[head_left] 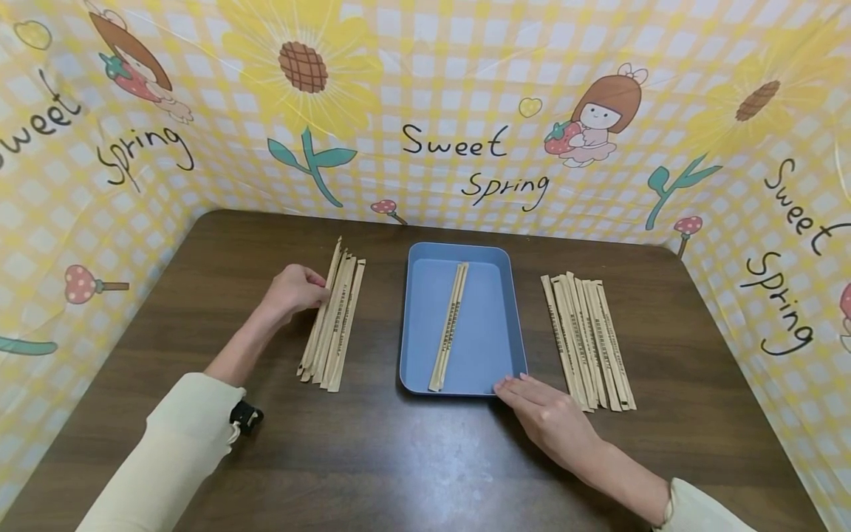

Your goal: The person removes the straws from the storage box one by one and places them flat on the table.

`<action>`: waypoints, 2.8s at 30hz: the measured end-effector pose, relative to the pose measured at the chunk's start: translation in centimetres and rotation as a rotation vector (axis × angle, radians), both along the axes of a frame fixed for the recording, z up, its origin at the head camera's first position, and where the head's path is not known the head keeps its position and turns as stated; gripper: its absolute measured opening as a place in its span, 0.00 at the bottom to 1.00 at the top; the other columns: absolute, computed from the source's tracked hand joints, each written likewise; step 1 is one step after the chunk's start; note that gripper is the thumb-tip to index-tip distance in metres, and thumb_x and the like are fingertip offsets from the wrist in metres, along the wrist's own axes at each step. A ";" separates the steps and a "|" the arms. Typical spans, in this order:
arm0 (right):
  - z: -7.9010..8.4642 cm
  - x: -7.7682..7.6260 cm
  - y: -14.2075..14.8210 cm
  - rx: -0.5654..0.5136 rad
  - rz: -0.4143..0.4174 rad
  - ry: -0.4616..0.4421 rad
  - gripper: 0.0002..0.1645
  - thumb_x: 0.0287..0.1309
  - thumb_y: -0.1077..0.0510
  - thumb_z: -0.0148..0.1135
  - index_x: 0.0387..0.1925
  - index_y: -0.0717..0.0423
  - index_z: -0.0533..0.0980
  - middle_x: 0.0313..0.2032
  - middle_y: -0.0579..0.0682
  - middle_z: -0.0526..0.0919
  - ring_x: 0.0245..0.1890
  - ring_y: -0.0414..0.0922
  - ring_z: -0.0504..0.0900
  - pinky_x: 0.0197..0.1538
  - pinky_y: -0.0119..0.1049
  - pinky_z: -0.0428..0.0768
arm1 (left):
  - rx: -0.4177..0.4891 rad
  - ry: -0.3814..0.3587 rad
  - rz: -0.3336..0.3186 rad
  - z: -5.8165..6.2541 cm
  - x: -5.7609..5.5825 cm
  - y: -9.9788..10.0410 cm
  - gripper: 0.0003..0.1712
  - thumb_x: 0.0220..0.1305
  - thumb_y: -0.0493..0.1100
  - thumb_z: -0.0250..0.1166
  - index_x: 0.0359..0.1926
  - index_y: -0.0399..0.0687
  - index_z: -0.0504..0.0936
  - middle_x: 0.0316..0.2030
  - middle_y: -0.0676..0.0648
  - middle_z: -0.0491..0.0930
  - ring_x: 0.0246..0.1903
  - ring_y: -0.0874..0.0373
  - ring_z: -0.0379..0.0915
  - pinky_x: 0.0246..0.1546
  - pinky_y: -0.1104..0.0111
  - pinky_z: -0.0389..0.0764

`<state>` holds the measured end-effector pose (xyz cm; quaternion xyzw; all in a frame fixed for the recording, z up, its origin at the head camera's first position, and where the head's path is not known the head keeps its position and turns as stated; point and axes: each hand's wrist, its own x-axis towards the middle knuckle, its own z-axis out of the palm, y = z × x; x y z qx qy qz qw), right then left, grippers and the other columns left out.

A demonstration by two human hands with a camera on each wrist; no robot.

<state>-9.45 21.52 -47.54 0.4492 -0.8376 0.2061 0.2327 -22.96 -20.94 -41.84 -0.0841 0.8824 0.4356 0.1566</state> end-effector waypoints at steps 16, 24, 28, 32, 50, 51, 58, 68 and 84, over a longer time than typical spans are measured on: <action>0.1 0.0 0.0 0.001 0.005 -0.010 0.25 0.78 0.58 0.40 0.45 0.66 0.84 0.44 0.57 0.87 0.45 0.52 0.86 0.53 0.47 0.82 | -0.059 0.004 -0.031 -0.9 0.4 -0.8 0.19 0.61 0.35 0.61 0.51 0.26 0.77 0.49 0.31 0.76 0.38 0.49 0.81 0.44 0.59 0.84; -0.1 -0.1 0.1 0.015 0.006 -0.010 0.26 0.78 0.58 0.40 0.45 0.65 0.84 0.45 0.56 0.87 0.46 0.51 0.86 0.54 0.47 0.82 | -0.078 0.014 -0.025 -1.3 0.3 -0.8 0.18 0.60 0.35 0.62 0.49 0.28 0.78 0.48 0.32 0.77 0.36 0.50 0.80 0.39 0.62 0.83; -0.1 -0.1 0.1 0.017 0.006 -0.011 0.26 0.78 0.57 0.39 0.45 0.65 0.84 0.45 0.56 0.87 0.46 0.51 0.86 0.54 0.46 0.82 | -0.093 0.020 -0.025 -1.3 0.3 -0.8 0.17 0.58 0.35 0.63 0.47 0.29 0.79 0.46 0.32 0.78 0.35 0.50 0.80 0.36 0.65 0.82; -0.1 0.0 0.1 0.017 0.001 -0.012 0.26 0.78 0.57 0.39 0.45 0.65 0.84 0.45 0.56 0.87 0.46 0.51 0.86 0.54 0.46 0.82 | -0.094 0.021 -0.025 -1.2 0.4 -0.8 0.17 0.58 0.35 0.63 0.47 0.29 0.79 0.46 0.32 0.78 0.35 0.50 0.81 0.37 0.64 0.81; 0.0 0.1 0.0 0.013 -0.005 -0.015 0.26 0.78 0.57 0.40 0.46 0.65 0.84 0.45 0.56 0.87 0.46 0.51 0.86 0.53 0.47 0.82 | 0.066 0.035 -0.037 0.4 -0.1 0.4 0.21 0.68 0.39 0.57 0.52 0.24 0.80 0.47 0.30 0.81 0.46 0.43 0.82 0.50 0.59 0.83; 0.0 0.1 0.0 0.013 -0.006 -0.014 0.26 0.78 0.57 0.40 0.46 0.65 0.84 0.45 0.56 0.87 0.46 0.51 0.86 0.53 0.47 0.82 | 0.107 0.025 -0.034 0.5 -0.2 0.8 0.22 0.69 0.39 0.56 0.53 0.23 0.79 0.48 0.30 0.81 0.46 0.44 0.81 0.50 0.61 0.84; -0.1 0.1 0.0 0.012 -0.006 -0.009 0.25 0.78 0.58 0.40 0.46 0.65 0.84 0.45 0.56 0.87 0.46 0.51 0.86 0.53 0.47 0.82 | 0.301 -0.066 -0.038 1.6 -0.7 3.9 0.22 0.74 0.42 0.53 0.53 0.21 0.77 0.40 0.36 0.82 0.36 0.54 0.81 0.48 0.66 0.84; -0.1 0.2 0.0 0.024 -0.015 -0.015 0.26 0.78 0.57 0.39 0.46 0.65 0.84 0.44 0.56 0.87 0.45 0.51 0.86 0.53 0.46 0.82 | 0.403 -0.141 -0.133 3.2 -0.5 7.8 0.21 0.73 0.39 0.57 0.54 0.22 0.77 0.42 0.35 0.82 0.46 0.46 0.82 0.55 0.59 0.80; 0.0 0.0 0.0 0.025 -0.010 -0.009 0.26 0.78 0.58 0.39 0.46 0.65 0.84 0.45 0.57 0.87 0.45 0.51 0.86 0.53 0.47 0.82 | 0.253 -0.074 -0.189 2.2 0.3 13.8 0.15 0.67 0.35 0.60 0.51 0.30 0.83 0.47 0.38 0.82 0.42 0.53 0.83 0.48 0.64 0.84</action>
